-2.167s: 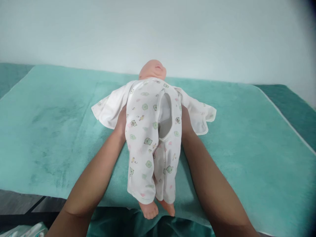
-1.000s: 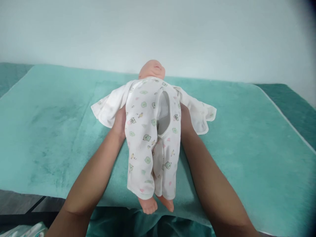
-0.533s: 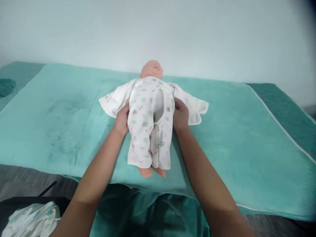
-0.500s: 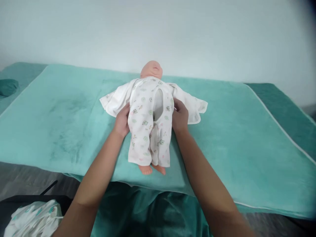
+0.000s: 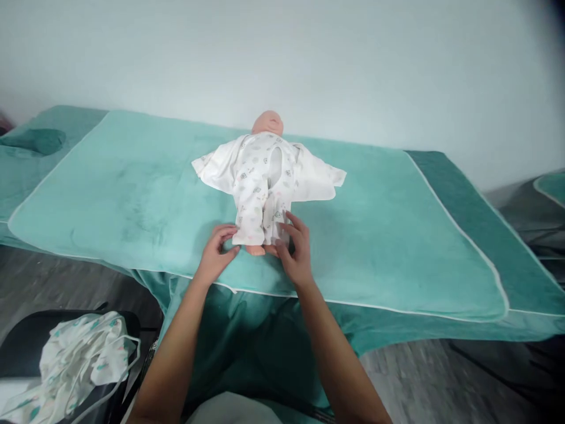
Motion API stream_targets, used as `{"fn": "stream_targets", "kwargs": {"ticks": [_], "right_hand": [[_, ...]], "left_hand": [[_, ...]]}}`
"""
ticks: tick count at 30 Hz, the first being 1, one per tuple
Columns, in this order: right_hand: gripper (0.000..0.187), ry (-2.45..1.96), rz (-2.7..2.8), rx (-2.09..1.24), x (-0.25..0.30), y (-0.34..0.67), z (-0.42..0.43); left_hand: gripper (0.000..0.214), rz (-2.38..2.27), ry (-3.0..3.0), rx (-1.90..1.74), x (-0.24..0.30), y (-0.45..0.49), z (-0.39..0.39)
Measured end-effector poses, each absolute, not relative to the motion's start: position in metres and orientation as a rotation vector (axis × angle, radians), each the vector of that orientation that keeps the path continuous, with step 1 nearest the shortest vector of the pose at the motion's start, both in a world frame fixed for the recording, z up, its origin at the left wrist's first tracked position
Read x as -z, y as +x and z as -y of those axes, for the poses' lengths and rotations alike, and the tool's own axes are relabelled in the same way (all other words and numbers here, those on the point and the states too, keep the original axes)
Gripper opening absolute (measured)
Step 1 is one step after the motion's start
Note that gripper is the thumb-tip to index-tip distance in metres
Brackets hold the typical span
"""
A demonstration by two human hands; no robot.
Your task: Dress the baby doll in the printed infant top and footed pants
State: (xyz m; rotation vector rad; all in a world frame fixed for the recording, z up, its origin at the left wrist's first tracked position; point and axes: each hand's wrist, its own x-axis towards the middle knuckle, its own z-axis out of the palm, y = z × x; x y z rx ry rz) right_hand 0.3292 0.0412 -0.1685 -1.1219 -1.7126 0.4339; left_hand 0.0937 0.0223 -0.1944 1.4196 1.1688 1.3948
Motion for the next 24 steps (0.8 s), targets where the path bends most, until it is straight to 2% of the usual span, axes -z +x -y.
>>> {"fn": "stream_targets", "kwargs": {"ticks": [5,7,15,21,24], "right_hand": [[0.032,-1.045,1.788,-0.507,0.171,0.32,-0.024],[0.033,-1.016,1.841,-0.463,0.173,0.319,-0.026],[0.03,-1.016,1.877,-0.398,0.178,0.319,-0.033],[0.04,-0.98,1.895,-0.25,0.186,0.313,-0.037],[0.038,-1.008,1.908,-0.184,0.188,0.307,-0.036]], "left_hand": [[0.073,-1.358,1.76,-1.279,0.188,0.105,-0.017],[0.079,-1.396,1.802,-1.27,0.19,0.111,-0.017],[0.047,-1.578,2.073,-1.249,0.198,0.121,-0.011],[0.04,-1.482,2.039,-1.333,0.202,0.113,-0.014],[0.039,-1.445,2.028,-1.353,0.204,0.111,-0.016]]}}
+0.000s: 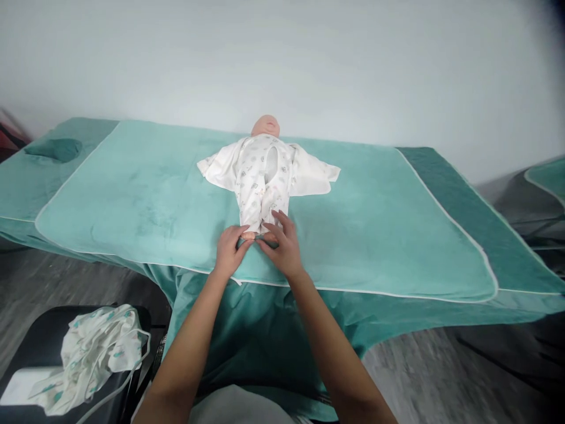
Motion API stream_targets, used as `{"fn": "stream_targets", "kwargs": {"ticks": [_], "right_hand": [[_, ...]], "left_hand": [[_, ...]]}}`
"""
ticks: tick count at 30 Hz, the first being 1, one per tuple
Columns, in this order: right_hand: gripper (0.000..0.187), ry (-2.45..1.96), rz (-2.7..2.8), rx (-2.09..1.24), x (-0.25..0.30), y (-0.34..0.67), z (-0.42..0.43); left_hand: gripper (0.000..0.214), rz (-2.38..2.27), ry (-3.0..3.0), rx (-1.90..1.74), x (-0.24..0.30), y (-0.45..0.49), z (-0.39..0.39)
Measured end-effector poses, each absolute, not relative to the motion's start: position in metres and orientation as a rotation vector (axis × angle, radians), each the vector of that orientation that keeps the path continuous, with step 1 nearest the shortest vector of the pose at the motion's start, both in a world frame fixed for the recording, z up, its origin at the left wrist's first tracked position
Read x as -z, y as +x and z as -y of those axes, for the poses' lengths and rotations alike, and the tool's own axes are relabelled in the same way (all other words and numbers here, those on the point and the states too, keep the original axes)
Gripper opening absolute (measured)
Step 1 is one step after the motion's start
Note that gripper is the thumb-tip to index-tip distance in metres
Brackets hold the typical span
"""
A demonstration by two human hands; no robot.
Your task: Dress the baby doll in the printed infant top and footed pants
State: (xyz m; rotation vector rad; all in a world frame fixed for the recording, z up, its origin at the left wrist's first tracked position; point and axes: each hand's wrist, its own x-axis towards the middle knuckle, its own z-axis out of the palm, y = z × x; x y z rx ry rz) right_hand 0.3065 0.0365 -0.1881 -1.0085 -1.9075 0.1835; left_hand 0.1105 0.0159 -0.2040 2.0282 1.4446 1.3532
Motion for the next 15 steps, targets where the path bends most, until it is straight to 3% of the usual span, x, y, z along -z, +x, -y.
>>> {"fn": "stream_targets", "kwargs": {"ticks": [9,15], "right_hand": [[0.013,-1.175,1.769,-0.068,0.192,0.274,-0.031],[0.012,-1.074,1.68,-0.203,0.195,0.281,-0.03]], "left_hand": [[0.041,-1.419,1.885,-1.43,0.203,0.11,-0.015],[0.044,-1.398,1.788,-1.484,0.2,0.11,-0.014]]}}
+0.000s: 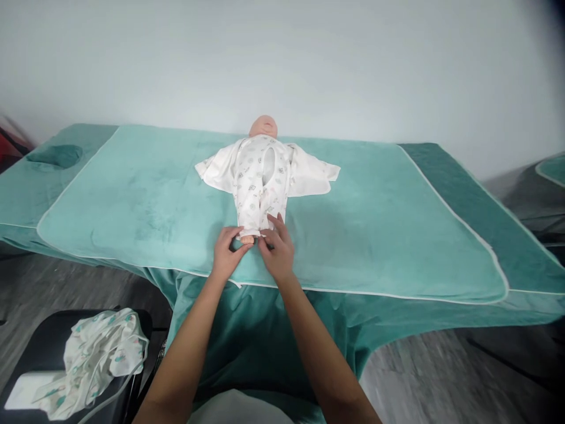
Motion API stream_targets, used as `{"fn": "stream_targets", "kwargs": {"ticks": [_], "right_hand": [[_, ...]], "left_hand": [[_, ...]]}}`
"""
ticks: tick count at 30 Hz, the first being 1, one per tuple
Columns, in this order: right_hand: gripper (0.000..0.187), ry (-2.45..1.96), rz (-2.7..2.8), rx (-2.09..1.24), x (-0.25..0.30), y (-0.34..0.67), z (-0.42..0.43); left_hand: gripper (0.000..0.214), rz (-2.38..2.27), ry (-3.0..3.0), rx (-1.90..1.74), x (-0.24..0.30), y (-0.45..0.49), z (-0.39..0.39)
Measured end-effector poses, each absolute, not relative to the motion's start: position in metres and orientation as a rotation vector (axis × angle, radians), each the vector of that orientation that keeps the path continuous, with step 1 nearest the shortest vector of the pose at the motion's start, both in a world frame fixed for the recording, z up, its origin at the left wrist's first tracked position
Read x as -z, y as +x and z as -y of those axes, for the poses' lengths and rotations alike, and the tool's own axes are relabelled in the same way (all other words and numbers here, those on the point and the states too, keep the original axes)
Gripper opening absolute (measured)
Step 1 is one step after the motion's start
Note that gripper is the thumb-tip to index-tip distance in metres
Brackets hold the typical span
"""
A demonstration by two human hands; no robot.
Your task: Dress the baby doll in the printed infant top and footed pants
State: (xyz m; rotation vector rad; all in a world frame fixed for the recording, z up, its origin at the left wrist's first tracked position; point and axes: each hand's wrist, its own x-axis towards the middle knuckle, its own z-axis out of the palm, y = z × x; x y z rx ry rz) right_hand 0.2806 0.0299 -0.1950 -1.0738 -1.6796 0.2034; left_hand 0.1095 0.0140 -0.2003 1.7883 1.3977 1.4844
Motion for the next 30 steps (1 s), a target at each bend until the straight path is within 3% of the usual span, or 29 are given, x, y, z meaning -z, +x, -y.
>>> {"fn": "stream_targets", "kwargs": {"ticks": [4,10,30], "right_hand": [[0.008,-0.999,1.675,-0.25,0.193,0.289,-0.03],[0.01,-1.02,1.709,-0.227,0.189,0.287,-0.03],[0.01,-0.921,1.826,-0.33,0.183,0.298,-0.033]], "left_hand": [[0.048,-1.384,1.679,-1.489,0.199,0.108,-0.014],[0.03,-1.31,1.578,-1.462,0.194,0.106,-0.016],[0.014,-1.218,1.35,-1.515,0.201,0.099,-0.017]]}}
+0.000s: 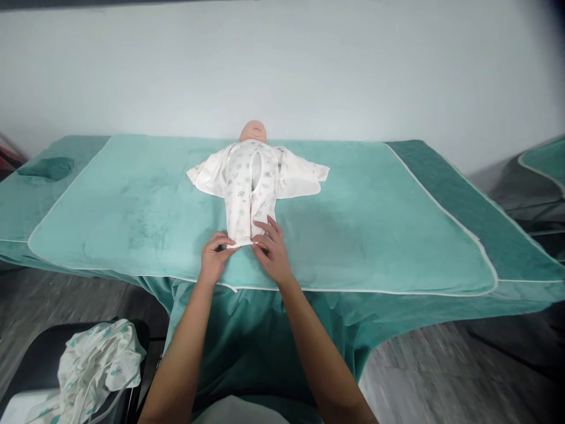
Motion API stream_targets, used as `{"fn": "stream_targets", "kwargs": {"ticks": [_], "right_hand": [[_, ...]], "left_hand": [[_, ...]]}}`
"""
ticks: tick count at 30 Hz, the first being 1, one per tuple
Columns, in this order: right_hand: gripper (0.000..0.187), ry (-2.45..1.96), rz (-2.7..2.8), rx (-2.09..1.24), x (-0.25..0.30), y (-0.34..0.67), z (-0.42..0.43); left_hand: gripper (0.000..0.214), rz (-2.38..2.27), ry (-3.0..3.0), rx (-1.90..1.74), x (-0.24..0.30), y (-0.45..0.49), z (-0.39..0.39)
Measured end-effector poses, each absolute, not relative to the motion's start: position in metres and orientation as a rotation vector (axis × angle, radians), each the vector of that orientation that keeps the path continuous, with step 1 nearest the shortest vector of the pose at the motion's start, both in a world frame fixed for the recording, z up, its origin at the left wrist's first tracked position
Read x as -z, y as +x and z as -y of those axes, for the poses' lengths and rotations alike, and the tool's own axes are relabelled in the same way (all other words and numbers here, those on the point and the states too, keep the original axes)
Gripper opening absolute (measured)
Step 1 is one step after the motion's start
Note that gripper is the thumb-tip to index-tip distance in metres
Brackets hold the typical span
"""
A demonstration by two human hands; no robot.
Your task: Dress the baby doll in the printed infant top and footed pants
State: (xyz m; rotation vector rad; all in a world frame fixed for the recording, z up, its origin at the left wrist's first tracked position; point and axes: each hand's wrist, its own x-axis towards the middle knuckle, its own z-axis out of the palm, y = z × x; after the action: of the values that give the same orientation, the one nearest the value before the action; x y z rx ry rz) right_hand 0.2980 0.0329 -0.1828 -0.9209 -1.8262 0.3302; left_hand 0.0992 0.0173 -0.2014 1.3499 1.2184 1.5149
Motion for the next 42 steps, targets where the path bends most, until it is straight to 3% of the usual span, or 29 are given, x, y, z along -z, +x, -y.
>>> {"fn": "stream_targets", "kwargs": {"ticks": [7,12,19,23,28,33,37,42], "right_hand": [[0.016,-0.977,1.78,-0.398,0.182,0.3,-0.026],[0.033,-1.005,1.676,-0.442,0.192,0.305,-0.01],[0.025,-1.275,1.485,-0.242,0.206,0.296,-0.005],[0.016,-1.33,1.482,-0.299,0.195,0.294,-0.013],[0.012,-1.28,1.261,-0.586,0.168,0.3,-0.007],[0.01,-1.193,1.209,-0.628,0.134,0.305,0.005],[0.007,-1.179,1.366,-0.552,0.124,0.306,0.006],[0.011,-1.185,1.695,-0.442,0.151,0.309,0.01]], "left_hand": [[0.011,-1.222,1.382,-1.475,0.202,0.094,-0.016],[0.035,-1.265,1.474,-1.395,0.199,0.093,-0.015],[0.052,-1.37,1.67,-1.374,0.196,0.097,-0.019],[0.06,-1.395,1.717,-1.369,0.194,0.1,-0.022],[0.058,-1.407,1.627,-1.413,0.199,0.102,-0.023],[0.06,-1.363,1.427,-1.409,0.21,0.102,-0.021],[0.044,-1.381,1.455,-1.409,0.21,0.102,-0.02],[0.028,-1.353,1.596,-1.415,0.2,0.101,-0.018]]}}
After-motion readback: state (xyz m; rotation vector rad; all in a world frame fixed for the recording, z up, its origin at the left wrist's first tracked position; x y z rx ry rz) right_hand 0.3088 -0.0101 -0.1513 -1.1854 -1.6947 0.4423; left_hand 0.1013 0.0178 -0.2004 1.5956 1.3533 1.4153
